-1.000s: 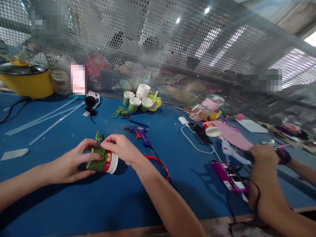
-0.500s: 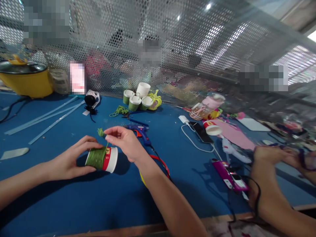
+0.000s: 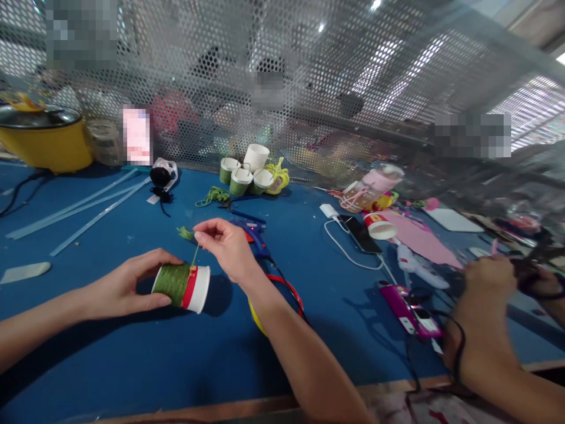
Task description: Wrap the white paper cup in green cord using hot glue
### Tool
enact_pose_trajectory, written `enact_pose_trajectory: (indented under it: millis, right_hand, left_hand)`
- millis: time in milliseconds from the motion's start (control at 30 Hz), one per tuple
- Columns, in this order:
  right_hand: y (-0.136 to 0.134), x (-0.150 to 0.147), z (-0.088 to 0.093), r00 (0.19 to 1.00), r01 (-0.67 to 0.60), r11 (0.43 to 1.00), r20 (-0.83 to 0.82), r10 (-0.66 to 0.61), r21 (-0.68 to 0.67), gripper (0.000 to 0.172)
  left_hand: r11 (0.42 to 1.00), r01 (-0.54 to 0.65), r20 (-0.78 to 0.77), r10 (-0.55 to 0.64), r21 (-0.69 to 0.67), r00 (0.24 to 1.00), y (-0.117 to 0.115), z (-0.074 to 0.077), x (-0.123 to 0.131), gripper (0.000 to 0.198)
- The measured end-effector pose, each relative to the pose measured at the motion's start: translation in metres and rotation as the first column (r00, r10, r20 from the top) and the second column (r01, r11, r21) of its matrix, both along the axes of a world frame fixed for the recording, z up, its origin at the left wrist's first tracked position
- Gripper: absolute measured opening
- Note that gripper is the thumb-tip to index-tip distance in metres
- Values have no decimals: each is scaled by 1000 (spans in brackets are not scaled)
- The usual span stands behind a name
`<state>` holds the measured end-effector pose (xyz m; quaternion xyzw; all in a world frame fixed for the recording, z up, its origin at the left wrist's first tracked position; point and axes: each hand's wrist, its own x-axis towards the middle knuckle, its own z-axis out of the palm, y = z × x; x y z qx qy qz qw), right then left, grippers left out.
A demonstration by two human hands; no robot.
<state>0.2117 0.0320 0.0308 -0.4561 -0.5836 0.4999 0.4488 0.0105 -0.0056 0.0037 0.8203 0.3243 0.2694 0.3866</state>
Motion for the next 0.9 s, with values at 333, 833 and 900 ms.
enact_pose_trajectory:
  millis: [333,833,900]
  right_hand:
    - [-6,-4,0,997,-28,1000,74,29,-10,10]
    - [-9,-5,-1,989,-113,989,88,122,-96,9]
    - [-10,-6,-1,988,-110,987,94,121,-115,8]
  left_hand:
    - [982,61,31,-68,179,997,-2,3,-1,42]
    - [952,77,53,-97,296,994,-4,2,-3,44]
    - [948,75,46,-93,308,995,-5,2,-3,43]
